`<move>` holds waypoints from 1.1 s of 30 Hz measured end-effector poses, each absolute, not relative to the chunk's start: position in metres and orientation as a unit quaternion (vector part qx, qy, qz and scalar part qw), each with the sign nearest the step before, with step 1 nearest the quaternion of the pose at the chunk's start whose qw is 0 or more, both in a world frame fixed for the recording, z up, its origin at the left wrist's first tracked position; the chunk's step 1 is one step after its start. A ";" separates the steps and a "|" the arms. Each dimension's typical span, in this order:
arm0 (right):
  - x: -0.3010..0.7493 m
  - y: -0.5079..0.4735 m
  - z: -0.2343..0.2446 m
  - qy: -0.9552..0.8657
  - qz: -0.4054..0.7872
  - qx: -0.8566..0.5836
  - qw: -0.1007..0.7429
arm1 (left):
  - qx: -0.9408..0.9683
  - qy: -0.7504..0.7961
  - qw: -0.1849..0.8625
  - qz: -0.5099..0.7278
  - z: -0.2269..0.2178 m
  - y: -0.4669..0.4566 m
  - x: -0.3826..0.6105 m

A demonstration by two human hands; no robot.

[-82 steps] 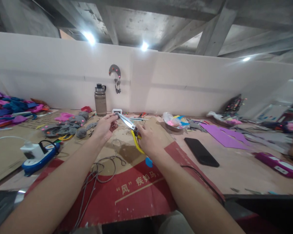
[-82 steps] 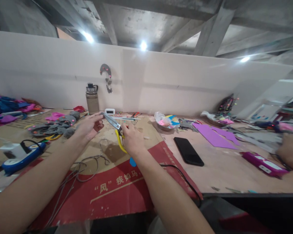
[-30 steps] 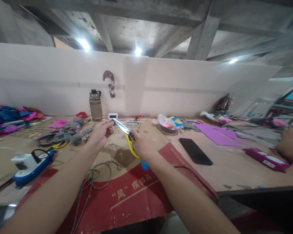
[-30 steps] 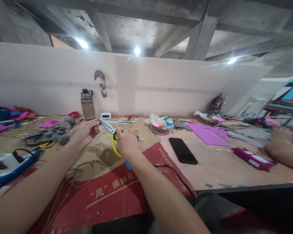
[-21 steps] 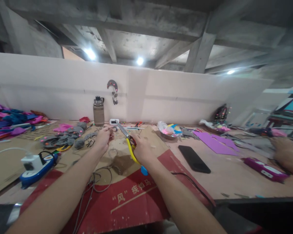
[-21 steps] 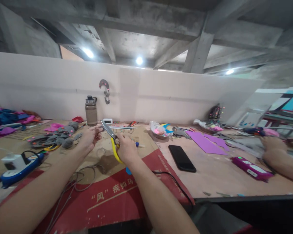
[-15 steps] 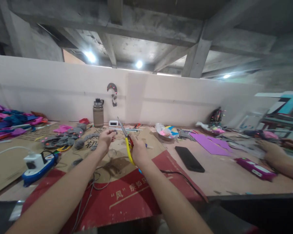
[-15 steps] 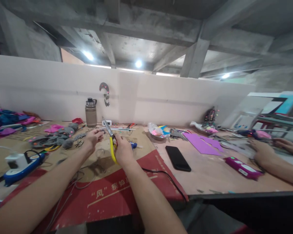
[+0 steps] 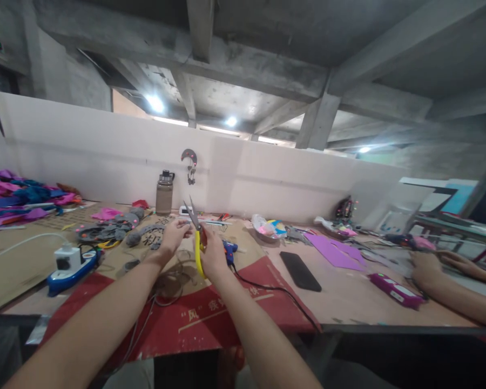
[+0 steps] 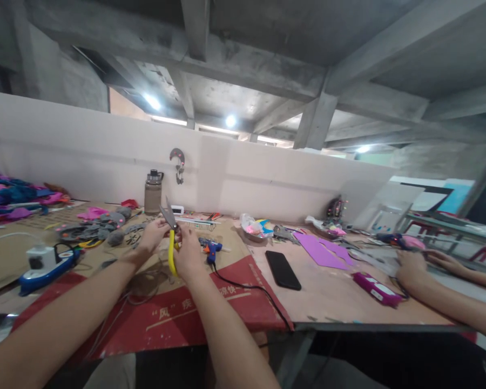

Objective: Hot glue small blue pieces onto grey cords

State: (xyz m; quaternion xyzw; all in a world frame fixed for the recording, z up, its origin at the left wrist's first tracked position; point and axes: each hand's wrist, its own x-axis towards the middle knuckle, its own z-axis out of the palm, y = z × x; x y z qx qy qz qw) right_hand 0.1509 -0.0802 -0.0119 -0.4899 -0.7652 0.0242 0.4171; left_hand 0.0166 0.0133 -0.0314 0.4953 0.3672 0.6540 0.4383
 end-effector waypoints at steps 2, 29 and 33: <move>0.141 -0.076 -0.009 -0.749 0.049 -0.465 0.469 | 0.490 0.358 0.444 0.659 -0.029 0.011 0.016; 0.161 -0.053 -0.027 -0.728 -0.088 -0.587 0.343 | 0.453 0.228 0.550 0.663 -0.001 0.002 0.011; 0.161 -0.052 -0.028 -0.719 -0.110 -0.594 0.343 | 0.462 0.226 0.561 0.649 0.000 0.000 0.012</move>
